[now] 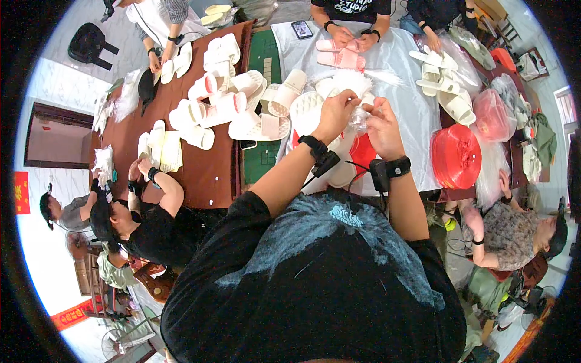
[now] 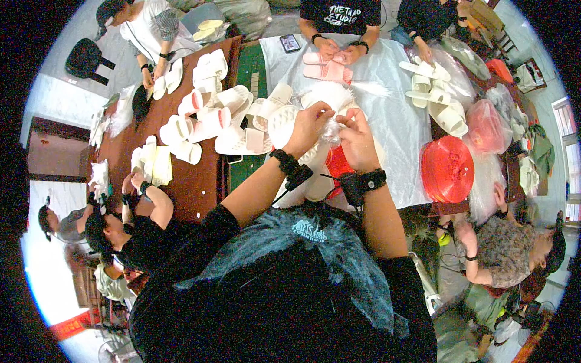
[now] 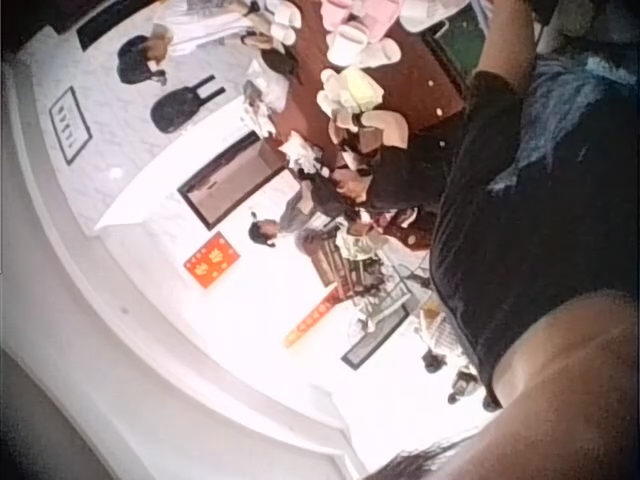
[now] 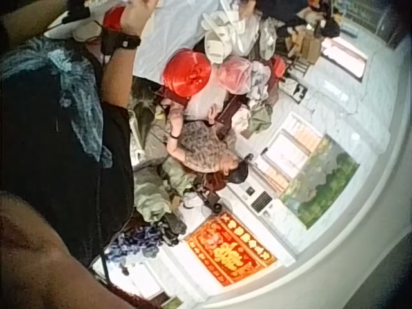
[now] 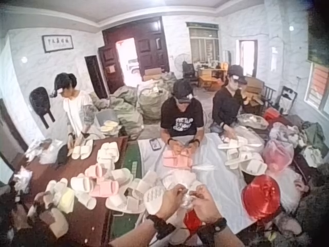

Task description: Inspecting and organizing slippers at a manufacturing station.

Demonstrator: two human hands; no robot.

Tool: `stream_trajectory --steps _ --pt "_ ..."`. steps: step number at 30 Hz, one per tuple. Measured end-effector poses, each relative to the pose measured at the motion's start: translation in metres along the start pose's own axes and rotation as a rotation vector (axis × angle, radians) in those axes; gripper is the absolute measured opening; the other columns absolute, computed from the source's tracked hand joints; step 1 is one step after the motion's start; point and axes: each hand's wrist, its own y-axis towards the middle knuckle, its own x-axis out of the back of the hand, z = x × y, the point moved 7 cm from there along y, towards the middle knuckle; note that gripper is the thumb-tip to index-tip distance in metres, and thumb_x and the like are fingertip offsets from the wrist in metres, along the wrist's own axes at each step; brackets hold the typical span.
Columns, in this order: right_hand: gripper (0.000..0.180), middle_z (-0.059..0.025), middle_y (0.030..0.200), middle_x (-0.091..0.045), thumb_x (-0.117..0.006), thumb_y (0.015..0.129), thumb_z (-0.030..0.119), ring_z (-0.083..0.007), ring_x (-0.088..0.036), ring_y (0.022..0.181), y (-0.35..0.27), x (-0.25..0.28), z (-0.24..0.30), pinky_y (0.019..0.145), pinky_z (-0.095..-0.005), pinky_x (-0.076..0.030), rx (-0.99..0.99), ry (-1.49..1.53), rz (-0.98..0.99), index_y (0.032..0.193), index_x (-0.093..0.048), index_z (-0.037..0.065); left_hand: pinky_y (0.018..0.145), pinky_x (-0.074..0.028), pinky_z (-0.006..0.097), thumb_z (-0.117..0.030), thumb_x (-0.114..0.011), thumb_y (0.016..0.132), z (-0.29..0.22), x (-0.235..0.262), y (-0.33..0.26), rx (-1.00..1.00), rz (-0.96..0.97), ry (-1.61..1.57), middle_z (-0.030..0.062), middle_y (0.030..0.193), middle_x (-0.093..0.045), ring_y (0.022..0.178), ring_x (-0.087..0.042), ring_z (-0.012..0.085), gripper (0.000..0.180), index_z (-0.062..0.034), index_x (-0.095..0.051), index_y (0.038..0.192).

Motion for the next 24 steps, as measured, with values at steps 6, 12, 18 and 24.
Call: stream_trajectory --steps 6,12,18,24 --pt "0.034 -0.0065 0.107 -0.056 -0.058 0.074 -0.011 -0.0168 -0.055 0.101 -0.005 0.001 -0.004 0.082 -0.0275 -0.044 -0.057 -0.383 0.070 0.101 -0.056 0.010 0.054 -0.046 0.036 -0.016 -0.063 0.090 0.007 -0.002 0.004 0.060 0.054 -0.069 0.0181 0.065 -0.062 0.056 -0.060 0.0239 0.017 0.0001 -0.066 0.094" --pt "0.022 -0.0071 0.115 -0.052 -0.074 0.070 -0.003 -0.0189 -0.055 0.095 -0.013 -0.012 0.013 0.081 -0.0314 -0.046 0.356 -0.972 -0.105 0.088 -0.069 0.010 0.047 -0.042 0.030 -0.018 -0.062 0.092 0.019 -0.008 0.006 0.160 0.140 -0.150 0.0096 0.065 -0.064 0.052 -0.054 0.0111 0.018 -0.0005 -0.066 0.095" --pt "0.020 -0.0060 0.127 -0.045 -0.076 0.069 -0.001 -0.0249 -0.048 0.109 -0.024 -0.025 0.027 0.094 -0.0369 -0.041 0.632 -1.209 0.017 0.083 -0.069 0.011 0.046 -0.041 0.028 -0.020 -0.062 0.092 0.028 -0.002 0.005 0.205 0.111 -0.149 0.0072 0.067 -0.063 0.053 -0.053 0.0109 0.020 0.0001 -0.066 0.094" --pt "0.016 -0.0074 0.129 -0.043 -0.076 0.071 0.003 -0.0269 -0.043 0.120 -0.029 -0.017 0.024 0.100 -0.0363 -0.039 0.483 -1.169 0.119 0.083 -0.069 0.010 0.060 -0.048 0.034 -0.019 -0.063 0.088 0.024 0.007 0.005 0.178 0.045 -0.104 0.0155 0.069 -0.065 0.063 -0.063 0.0212 0.022 0.0024 -0.067 0.089"
